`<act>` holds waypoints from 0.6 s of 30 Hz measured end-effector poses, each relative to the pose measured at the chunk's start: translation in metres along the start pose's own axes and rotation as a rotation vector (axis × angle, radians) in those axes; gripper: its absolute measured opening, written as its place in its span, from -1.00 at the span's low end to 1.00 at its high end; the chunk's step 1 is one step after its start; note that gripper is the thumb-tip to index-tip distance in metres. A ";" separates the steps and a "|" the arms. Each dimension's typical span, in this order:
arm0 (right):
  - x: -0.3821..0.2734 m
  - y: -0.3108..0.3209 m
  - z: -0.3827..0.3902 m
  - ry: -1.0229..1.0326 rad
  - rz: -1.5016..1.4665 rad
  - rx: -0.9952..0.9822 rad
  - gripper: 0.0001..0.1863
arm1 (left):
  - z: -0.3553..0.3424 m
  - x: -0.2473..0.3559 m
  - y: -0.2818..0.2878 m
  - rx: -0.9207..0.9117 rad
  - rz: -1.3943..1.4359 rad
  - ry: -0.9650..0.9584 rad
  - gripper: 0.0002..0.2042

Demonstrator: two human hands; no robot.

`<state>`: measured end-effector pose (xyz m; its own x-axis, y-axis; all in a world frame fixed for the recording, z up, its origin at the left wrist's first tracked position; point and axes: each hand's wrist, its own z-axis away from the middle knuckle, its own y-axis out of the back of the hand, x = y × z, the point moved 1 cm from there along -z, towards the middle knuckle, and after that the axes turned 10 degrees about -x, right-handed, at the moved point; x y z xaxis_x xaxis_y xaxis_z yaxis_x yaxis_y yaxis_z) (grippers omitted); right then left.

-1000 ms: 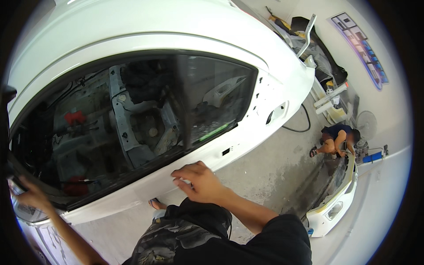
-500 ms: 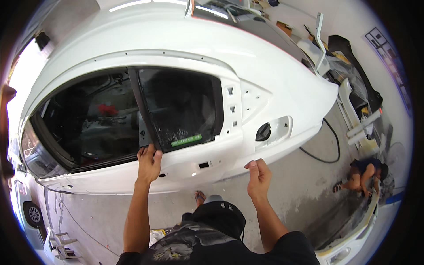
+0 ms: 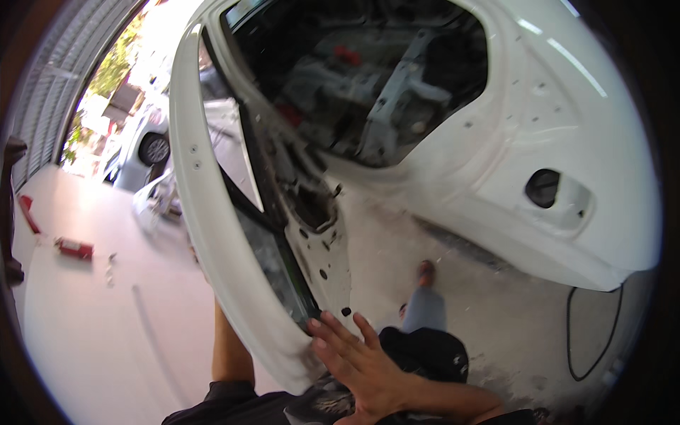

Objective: The person removes a rubber seal from the car door frame, then cleans a door hinge with a toothbrush and wipes it with a cloth. The person then reattaches the rubber seal to the door frame.

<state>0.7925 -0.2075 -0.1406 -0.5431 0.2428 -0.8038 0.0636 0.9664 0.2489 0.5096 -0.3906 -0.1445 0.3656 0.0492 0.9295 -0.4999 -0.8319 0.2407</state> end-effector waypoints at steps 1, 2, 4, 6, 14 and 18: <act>0.004 -0.004 0.005 0.039 -0.087 -0.056 0.11 | 0.041 0.032 0.008 0.066 0.166 -0.032 -0.05; 0.010 -0.006 0.010 0.017 -0.116 0.014 0.02 | 0.080 0.062 0.011 0.140 0.336 -0.092 -0.05; 0.032 0.006 0.025 -0.086 -0.042 -0.115 -0.11 | 0.150 0.109 0.003 0.009 0.644 -0.298 -0.05; 0.052 0.018 0.040 -0.435 -0.070 -0.119 -0.25 | 0.198 0.132 -0.002 0.495 0.182 -0.104 -0.04; 0.131 0.087 0.098 -0.674 -0.065 -0.526 -0.41 | 0.210 0.117 0.020 0.984 -0.051 -0.020 -0.02; 0.152 0.096 0.078 -0.483 -0.064 -0.727 -0.44 | 0.215 0.111 0.021 1.061 -0.068 -0.002 -0.01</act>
<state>0.7819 -0.0714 -0.2810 -0.1026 0.3585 -0.9279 -0.5938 0.7263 0.3463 0.7083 -0.5216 -0.0961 0.3693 0.1133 0.9224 0.4614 -0.8839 -0.0762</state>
